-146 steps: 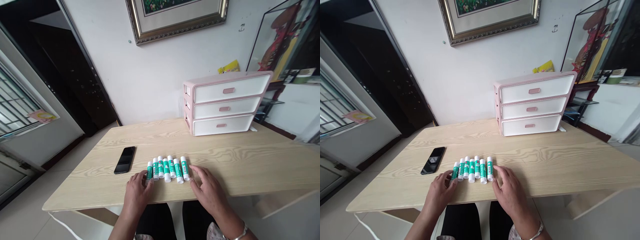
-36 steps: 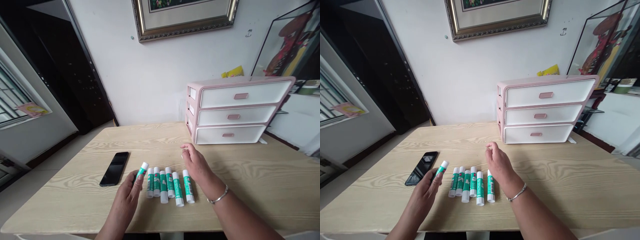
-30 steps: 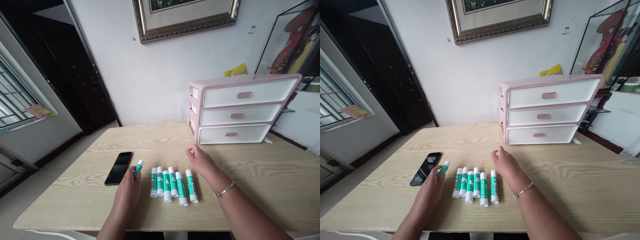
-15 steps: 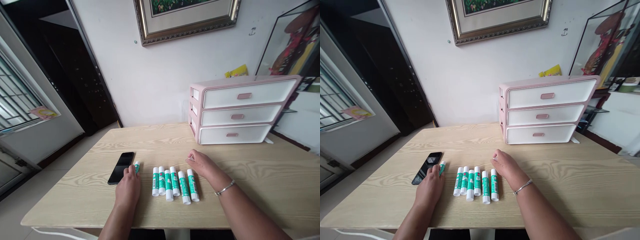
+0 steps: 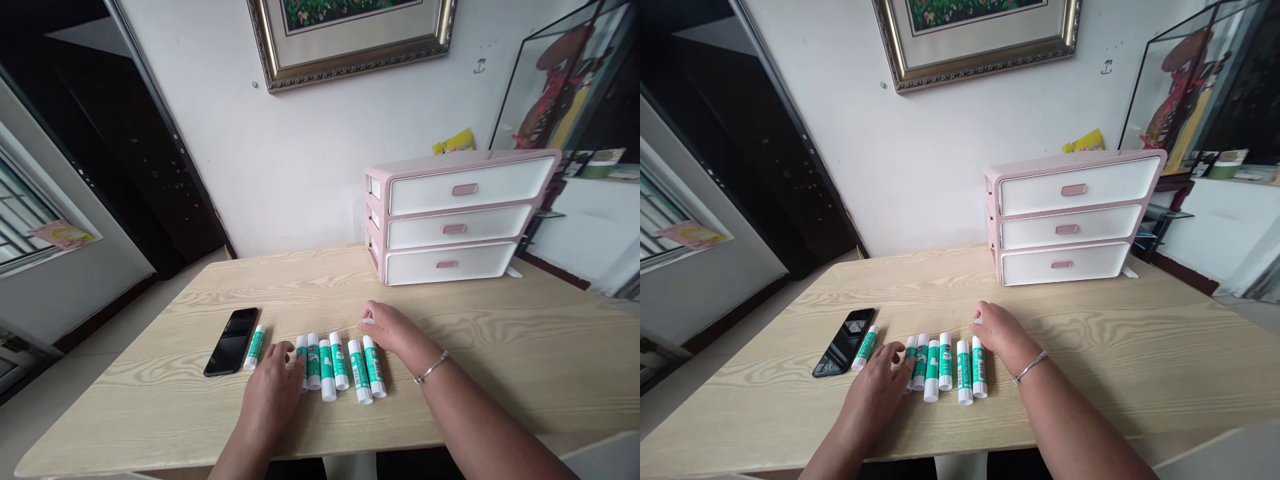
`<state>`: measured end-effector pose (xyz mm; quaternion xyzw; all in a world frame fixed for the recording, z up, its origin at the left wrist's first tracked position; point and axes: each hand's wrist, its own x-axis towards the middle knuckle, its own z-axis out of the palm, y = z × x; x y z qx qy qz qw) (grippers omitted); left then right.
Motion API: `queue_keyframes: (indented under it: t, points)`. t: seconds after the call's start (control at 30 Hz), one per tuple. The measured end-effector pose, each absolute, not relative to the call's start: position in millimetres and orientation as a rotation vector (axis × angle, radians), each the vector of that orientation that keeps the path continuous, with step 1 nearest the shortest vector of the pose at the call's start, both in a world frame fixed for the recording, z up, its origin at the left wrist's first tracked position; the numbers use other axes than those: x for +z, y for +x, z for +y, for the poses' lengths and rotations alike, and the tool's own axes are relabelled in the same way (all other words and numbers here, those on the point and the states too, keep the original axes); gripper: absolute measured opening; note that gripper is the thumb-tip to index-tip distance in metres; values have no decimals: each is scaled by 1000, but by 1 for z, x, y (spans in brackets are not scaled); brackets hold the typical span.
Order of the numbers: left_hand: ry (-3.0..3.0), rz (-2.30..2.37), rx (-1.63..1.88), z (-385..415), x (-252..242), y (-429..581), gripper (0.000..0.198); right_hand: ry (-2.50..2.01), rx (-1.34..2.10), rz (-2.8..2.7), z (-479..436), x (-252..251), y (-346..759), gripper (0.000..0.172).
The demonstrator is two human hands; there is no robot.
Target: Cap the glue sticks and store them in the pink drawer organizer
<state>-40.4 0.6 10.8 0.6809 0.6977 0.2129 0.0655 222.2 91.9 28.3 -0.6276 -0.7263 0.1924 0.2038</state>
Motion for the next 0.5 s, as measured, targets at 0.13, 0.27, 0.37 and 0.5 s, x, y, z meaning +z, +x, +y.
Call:
queue_keyframes:
  t: [0.13, 0.27, 0.37, 0.5]
  points:
    - [1971, 2063, 595, 1, 19, -31, 32, -1734, 550, -2034, 90, 29, 221, 10]
    - [1975, 2095, 513, 3, 19, -33, 36, -1701, 541, -2060, 92, 26, 220, 11]
    - [2009, 2125, 471, 4, 18, -34, 39, -1685, 543, -2054, 94, 23, 219, 13]
    - [2087, 2126, 439, 3, 18, -34, 35, -1658, 461, -2029, 99, 16, 221, 15]
